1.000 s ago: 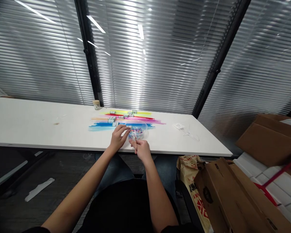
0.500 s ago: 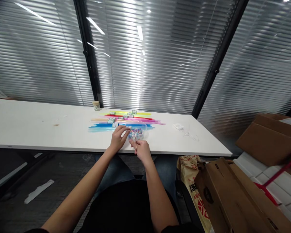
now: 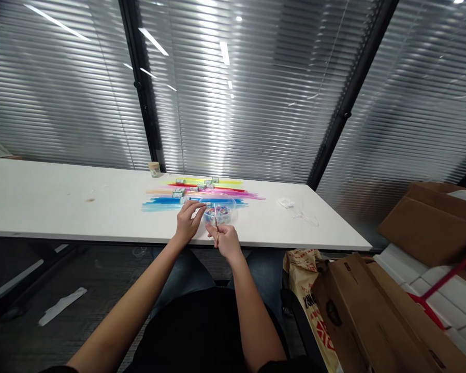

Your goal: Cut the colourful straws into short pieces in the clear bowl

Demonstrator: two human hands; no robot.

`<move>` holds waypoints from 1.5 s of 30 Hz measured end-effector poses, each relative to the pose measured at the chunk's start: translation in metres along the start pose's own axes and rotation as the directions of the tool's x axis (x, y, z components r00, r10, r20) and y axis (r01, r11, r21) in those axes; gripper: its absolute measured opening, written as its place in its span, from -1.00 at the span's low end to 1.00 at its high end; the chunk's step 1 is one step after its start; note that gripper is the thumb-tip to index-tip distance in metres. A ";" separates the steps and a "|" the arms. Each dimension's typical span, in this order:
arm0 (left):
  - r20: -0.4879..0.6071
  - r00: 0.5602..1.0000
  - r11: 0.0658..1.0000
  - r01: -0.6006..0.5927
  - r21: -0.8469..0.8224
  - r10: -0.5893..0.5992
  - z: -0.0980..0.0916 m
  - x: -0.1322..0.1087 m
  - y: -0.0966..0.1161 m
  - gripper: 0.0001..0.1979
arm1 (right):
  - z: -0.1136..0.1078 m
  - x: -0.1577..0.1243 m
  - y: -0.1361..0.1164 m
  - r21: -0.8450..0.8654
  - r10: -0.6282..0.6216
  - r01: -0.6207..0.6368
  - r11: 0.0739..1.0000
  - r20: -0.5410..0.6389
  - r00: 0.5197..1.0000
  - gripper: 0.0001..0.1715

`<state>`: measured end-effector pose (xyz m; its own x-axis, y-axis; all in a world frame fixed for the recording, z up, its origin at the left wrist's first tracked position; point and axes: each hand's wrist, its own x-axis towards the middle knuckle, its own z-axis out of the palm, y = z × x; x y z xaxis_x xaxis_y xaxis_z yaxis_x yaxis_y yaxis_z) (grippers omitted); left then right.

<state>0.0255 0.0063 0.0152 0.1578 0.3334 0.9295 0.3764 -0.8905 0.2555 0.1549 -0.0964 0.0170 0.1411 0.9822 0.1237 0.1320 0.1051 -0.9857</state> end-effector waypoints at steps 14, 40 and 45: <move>0.087 0.996 0.999 -0.037 -0.002 0.037 0.001 -0.003 -0.001 -0.83 | 0.005 0.000 0.001 0.030 0.026 -0.027 0.999 0.038 0.999 -0.43; 0.105 0.994 1.000 -0.026 0.009 0.025 0.003 -0.001 -0.002 -0.84 | 0.011 0.002 0.004 -0.034 -0.014 0.012 0.999 -0.048 0.999 -0.45; 0.112 0.994 1.000 0.001 0.003 -0.001 0.002 -0.001 -0.001 -0.85 | 0.012 0.003 0.007 0.022 0.004 -0.003 1.000 -0.052 0.999 -0.46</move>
<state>0.0269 0.0072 0.0141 0.2586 0.3668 0.8936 0.3791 -0.8894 0.2554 0.1443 -0.0911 0.0092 0.1920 0.9733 0.1254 0.1102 0.1056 -0.9883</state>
